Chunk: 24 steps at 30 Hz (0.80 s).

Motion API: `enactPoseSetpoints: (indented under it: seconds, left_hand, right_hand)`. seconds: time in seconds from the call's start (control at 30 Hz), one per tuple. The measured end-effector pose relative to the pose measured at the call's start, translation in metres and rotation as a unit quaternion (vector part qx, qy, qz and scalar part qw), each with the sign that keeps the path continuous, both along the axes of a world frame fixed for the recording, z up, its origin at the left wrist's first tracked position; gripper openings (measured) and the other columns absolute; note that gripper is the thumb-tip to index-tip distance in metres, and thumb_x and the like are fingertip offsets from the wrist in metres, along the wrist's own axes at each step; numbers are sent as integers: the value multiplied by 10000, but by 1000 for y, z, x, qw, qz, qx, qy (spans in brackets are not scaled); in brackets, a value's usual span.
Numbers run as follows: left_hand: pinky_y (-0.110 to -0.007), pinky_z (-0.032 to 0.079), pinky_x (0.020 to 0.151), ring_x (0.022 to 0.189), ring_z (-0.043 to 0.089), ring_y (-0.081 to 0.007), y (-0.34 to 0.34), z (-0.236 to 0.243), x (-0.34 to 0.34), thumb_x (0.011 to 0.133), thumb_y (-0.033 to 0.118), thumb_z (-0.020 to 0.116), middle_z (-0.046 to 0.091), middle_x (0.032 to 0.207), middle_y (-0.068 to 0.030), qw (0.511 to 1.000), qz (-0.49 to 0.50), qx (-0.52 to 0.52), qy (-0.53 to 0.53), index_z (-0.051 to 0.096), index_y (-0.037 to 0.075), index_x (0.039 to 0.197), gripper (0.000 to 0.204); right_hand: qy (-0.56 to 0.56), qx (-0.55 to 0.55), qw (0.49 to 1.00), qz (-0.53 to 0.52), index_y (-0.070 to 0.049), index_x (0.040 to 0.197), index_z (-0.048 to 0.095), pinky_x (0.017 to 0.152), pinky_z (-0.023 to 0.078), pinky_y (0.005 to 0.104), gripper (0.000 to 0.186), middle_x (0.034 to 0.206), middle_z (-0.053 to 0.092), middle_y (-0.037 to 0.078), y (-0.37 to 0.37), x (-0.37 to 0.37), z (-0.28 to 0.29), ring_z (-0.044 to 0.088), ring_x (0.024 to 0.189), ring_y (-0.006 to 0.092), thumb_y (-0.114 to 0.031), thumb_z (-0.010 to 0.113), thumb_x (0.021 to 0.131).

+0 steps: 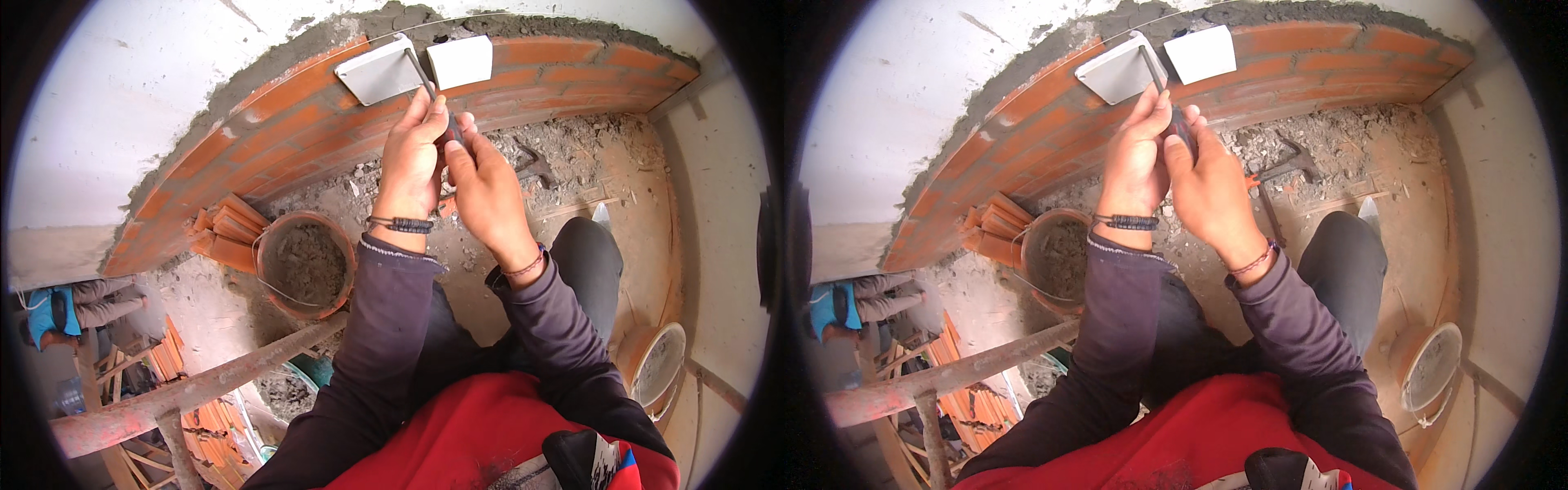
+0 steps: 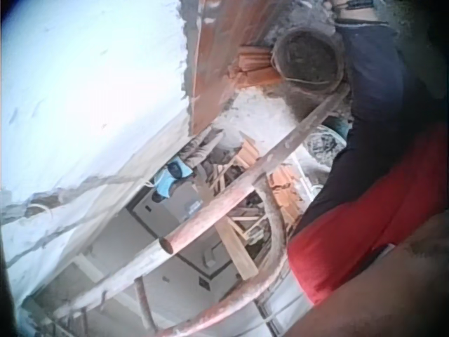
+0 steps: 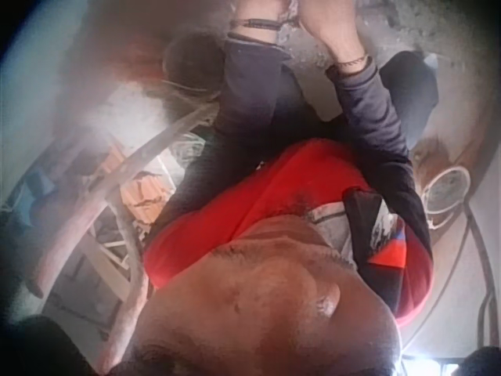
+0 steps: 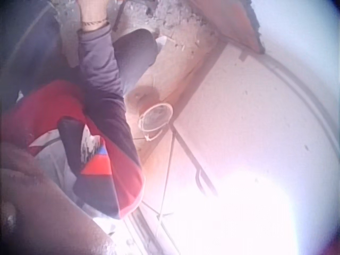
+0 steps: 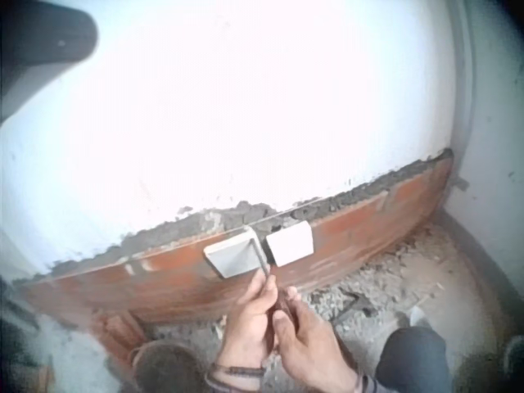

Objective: The person connects wires to an electrical module, fits it into a wall-mounted box, and then uses a screwdriver to secure a cover plate over the box.

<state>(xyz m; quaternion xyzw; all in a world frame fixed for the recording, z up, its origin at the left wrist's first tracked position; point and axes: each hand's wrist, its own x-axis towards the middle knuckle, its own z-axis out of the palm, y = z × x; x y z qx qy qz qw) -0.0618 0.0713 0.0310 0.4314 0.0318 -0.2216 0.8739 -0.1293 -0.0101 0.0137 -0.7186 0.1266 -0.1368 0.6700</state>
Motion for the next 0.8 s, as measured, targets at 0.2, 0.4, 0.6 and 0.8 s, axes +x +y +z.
enactPoseSetpoints:
  seconds: [0.2,0.4,0.6,0.8]
  left_hand:
    - [-362,538,935,1090,624,-225,4,-7,7,1045,127,504,567,1290,-100,999,-30,11,-30,387,86,1518,488]
    - [-317,576,783,941,679,-214,8,0,5,1048,180,525,688,1117,-193,998,-27,50,-20,408,86,1494,470]
    - [-311,575,717,808,670,-183,18,-1,2,1040,195,562,712,1003,-163,984,-29,170,-34,441,7,1460,475]
    - [-295,545,671,787,641,-163,50,-1,0,1047,145,523,694,984,-145,958,44,272,-75,371,-57,1484,505]
  right_hand:
    - [-8,44,999,10,38,1174,580,465,433,297,354,742,598,64,3,5,-8,469,459,138,-268,442,1061]
    - [125,393,908,79,-72,966,525,347,282,226,337,672,468,-13,4,0,23,313,416,60,-336,349,1081]
    - [87,45,994,43,10,1012,609,517,438,348,341,731,616,114,19,-10,-17,580,547,197,-294,459,1049]
    - [35,-49,997,45,45,1112,635,678,492,460,328,792,668,240,50,-6,-22,670,753,405,-253,533,1021]
